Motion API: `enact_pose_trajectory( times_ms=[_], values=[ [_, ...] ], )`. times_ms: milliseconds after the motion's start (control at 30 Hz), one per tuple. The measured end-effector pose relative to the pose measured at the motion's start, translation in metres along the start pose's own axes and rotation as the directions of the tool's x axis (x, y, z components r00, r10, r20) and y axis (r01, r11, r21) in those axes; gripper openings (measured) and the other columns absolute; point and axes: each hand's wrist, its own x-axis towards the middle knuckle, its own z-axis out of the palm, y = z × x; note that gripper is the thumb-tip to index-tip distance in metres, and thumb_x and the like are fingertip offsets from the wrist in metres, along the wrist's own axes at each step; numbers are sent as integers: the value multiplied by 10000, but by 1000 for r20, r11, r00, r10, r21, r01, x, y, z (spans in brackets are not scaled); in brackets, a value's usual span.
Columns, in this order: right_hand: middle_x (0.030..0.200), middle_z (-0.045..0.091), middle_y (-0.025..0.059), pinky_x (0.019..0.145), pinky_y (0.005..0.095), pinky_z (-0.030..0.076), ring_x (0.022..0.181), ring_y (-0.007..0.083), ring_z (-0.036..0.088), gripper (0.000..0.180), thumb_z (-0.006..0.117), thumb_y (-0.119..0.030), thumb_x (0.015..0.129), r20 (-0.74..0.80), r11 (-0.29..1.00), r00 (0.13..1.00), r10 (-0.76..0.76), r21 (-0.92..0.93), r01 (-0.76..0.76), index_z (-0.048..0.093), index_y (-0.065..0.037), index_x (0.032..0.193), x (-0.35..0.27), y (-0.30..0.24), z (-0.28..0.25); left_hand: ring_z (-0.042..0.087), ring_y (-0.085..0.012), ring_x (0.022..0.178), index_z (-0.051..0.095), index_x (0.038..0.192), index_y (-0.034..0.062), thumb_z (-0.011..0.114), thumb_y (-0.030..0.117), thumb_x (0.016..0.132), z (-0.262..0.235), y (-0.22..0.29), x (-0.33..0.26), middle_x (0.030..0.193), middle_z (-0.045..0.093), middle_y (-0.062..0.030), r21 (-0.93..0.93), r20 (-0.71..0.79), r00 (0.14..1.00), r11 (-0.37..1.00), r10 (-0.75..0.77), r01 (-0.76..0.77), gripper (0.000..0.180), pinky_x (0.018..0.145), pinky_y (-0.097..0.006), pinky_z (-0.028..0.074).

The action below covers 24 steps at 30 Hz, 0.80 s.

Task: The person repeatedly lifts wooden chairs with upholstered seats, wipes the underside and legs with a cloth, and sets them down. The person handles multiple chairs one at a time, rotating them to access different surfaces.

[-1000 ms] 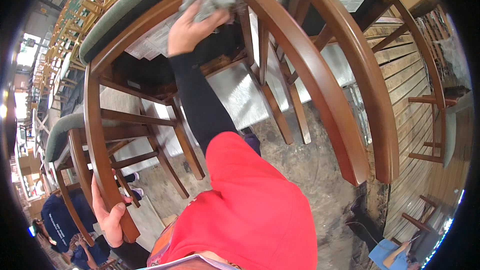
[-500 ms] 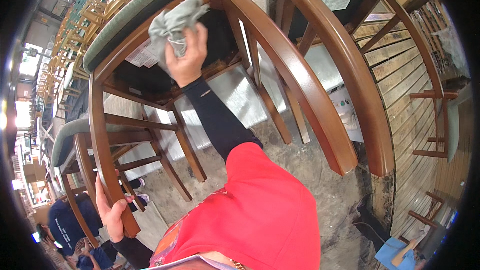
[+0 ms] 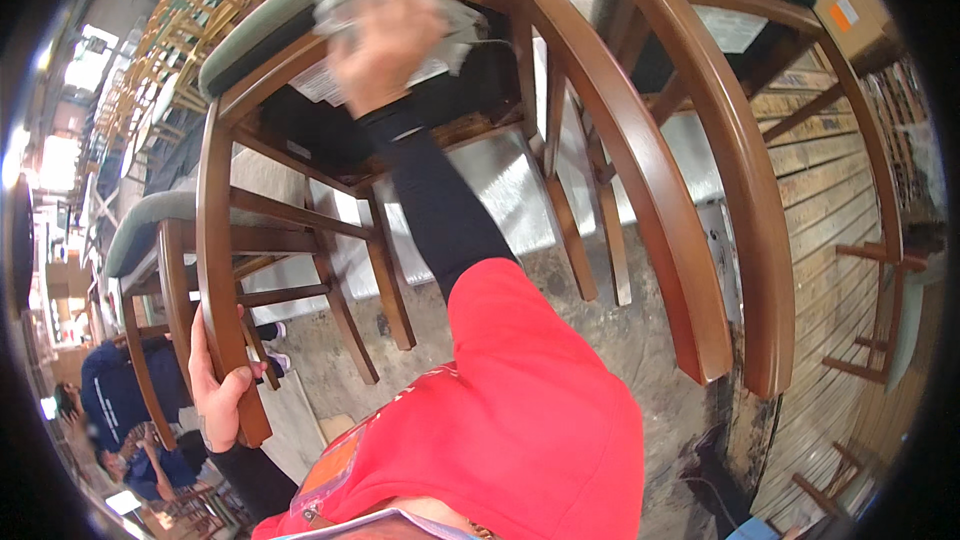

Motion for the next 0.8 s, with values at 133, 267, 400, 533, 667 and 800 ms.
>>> enact_pose_trajectory(
  times_ms=[133,267,400,533,667,800],
  values=[
    [843,628,45,808,427,427,906,251,614,106,632,-203,775,25,878,958,-287,405,253,657,-100,783,-54,-123,38,515,-191,1226,246,1598,51,537,-77,717,-3,-3,6,1483,440,-102,-21,-3,1000,1000,22,-22,937,851,-297,544],
    [838,620,56,766,432,428,870,235,611,74,627,-191,789,157,792,831,-533,439,425,634,-123,760,-49,-70,44,474,-187,1318,248,1596,40,537,-82,699,-5,-6,1,1550,395,-111,-26,-42,999,999,-33,32,949,838,-282,542],
    [1203,639,217,1019,542,412,1273,401,542,390,680,-210,763,117,920,915,-387,111,375,705,-25,1106,5,79,-9,362,-231,1452,262,1579,4,559,-28,664,-6,-13,-3,1560,397,-141,42,-33,998,997,60,-59,963,1162,-342,281],
    [1348,568,249,1099,627,283,1375,455,434,321,628,-292,906,-86,997,995,-51,57,56,665,-25,1080,-10,41,16,335,-237,1474,266,1570,-17,548,-12,655,-3,-11,4,1553,404,-160,132,-29,997,989,77,-72,958,1215,-352,208],
    [1312,537,198,1099,593,307,1405,501,371,394,687,-193,727,193,823,856,-479,438,362,630,4,1064,-131,-45,65,362,-233,1456,271,1569,-17,530,-9,643,-3,-8,3,1535,417,-157,94,-31,998,994,57,-54,961,1201,-342,227],
    [1255,544,160,1008,590,346,1284,415,452,368,722,-197,654,155,829,916,-371,501,251,666,-62,992,-188,-69,85,384,-228,1438,278,1560,-34,568,56,610,4,3,5,1516,435,-147,-7,-96,994,998,-57,56,998,1191,-330,242]
  ],
)
